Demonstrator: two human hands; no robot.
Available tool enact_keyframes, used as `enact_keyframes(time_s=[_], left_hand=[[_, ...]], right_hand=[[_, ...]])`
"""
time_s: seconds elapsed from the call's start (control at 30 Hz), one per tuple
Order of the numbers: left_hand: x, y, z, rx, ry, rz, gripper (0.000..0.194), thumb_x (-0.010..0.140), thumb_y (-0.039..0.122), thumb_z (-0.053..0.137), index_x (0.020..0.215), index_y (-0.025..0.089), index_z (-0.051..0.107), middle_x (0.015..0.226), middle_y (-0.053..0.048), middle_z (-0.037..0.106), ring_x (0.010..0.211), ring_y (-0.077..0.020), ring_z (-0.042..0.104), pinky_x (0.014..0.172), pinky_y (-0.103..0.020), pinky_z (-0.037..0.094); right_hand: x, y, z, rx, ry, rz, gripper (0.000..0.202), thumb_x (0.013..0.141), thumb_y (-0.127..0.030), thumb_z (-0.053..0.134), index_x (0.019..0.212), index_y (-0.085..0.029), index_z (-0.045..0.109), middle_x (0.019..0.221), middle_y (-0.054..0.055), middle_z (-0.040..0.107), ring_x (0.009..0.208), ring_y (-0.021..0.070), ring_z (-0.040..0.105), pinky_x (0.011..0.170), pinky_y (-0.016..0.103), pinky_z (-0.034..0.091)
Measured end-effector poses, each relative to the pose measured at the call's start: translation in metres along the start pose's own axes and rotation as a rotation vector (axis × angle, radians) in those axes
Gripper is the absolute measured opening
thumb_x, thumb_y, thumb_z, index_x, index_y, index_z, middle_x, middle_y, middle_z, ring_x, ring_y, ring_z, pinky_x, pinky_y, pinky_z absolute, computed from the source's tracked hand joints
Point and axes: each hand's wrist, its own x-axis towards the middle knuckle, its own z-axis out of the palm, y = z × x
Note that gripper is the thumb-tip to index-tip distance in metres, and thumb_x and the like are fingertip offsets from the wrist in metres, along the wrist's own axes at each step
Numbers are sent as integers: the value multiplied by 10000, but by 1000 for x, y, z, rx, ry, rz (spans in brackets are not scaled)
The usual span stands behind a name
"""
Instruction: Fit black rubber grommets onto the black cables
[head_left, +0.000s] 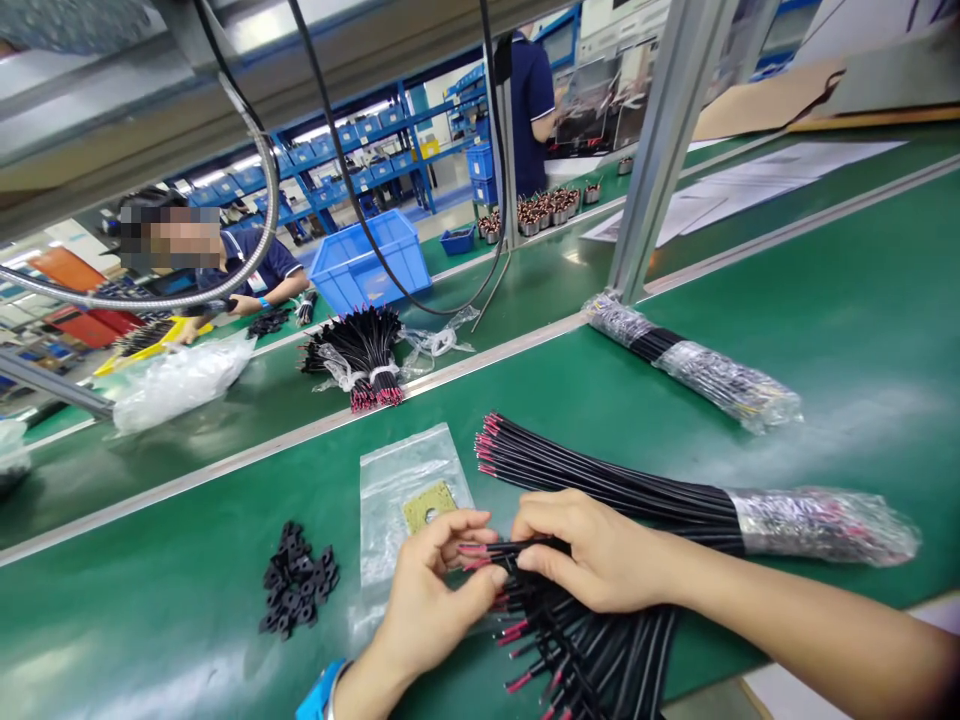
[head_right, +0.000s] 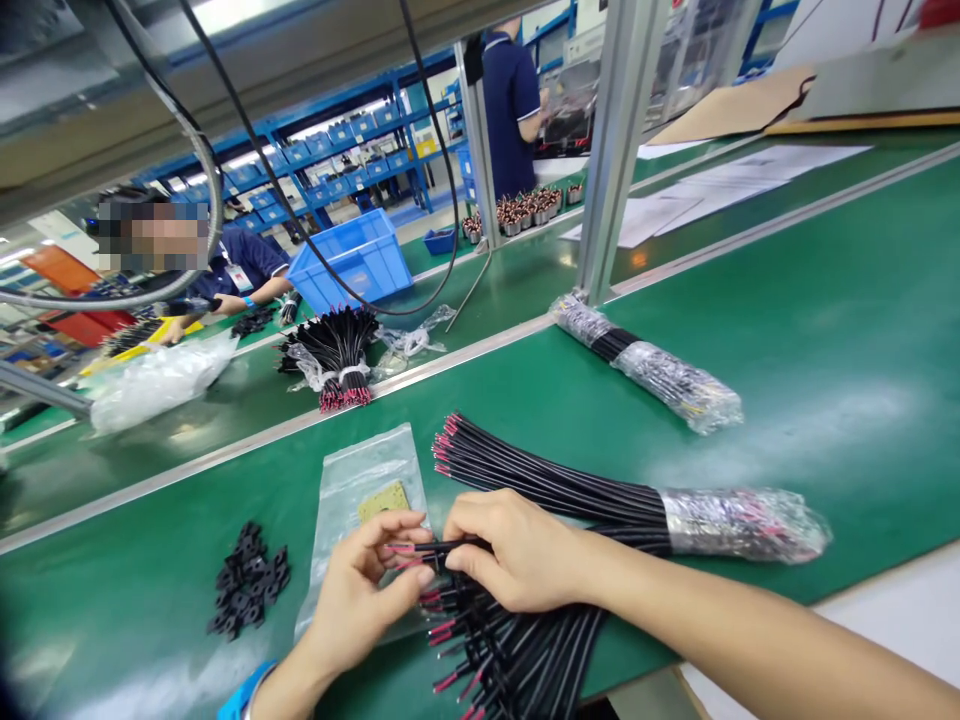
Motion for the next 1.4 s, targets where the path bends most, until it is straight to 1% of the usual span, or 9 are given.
enact_keyframes(time_s=[0.1,0.37,0.53,0.67,0.87,0.93,1.03,1.2,1.4], left_hand=[[0,-1,3,-12,28,-19,243,738,168,683,960,180,586,830,-34,700,749,-147,670,719,-252,540],[3,-5,11,65,37,-22,196,748,165,658,904,187,543,777,-3,672,708,-131,649,677,-235,519],[4,4,0,195,-141,-15,222,809,228,618,1024,196,574,875,-26,721,790,-155,671,753,-265,523],[6,24,-48,491,-256,-1,242,833,302,592,1059,225,626,1045,-30,715,954,-186,658,857,-289,496],[1,31,-152,1065,-16,-209,300,828,391,550,1063,237,656,1005,-37,739,900,-238,676,778,-311,481],[-5,28,-176,1101,19,-293,276,819,358,541,1028,239,677,957,-27,749,861,-231,680,736,-291,474],[-11,24,-194,1102,35,-371,236,792,295,547,947,233,715,925,-25,754,836,-214,679,709,-266,462],[-6,17,-188,1116,13,-431,191,713,235,619,861,242,740,854,-15,756,792,-193,678,661,-237,444],[1,9,-164,1149,16,-442,98,560,206,728,646,233,689,741,-25,724,701,-219,651,574,-256,391]], right_hand=[[0,2,2,-3,-5,2,91,870,-180,496,812,-169,564,726,8,559,649,129,503,620,240,395],[0,9,3,0,-44,17,84,865,-178,498,811,-171,563,730,10,553,666,139,505,628,245,384],[2,9,0,-46,-166,76,76,877,-157,506,840,-182,567,797,12,562,748,148,521,697,256,402],[4,9,-2,-34,-232,131,91,891,-160,489,820,-186,538,804,10,555,759,150,517,710,262,403],[9,11,3,-19,-223,275,119,871,-121,438,797,-206,475,752,-19,538,696,140,495,666,256,382],[7,12,8,-70,-206,312,113,848,-111,432,801,-213,447,740,-21,517,674,142,479,641,254,374],[2,18,13,-106,-252,322,77,842,-159,454,810,-222,422,740,-21,502,642,139,467,605,246,375],[1,30,14,-91,-332,371,107,848,-261,501,801,-230,410,660,-43,495,551,123,445,517,228,348],[-1,36,20,-161,-231,330,124,871,-313,501,796,-227,452,664,-32,534,569,132,492,548,244,385]])
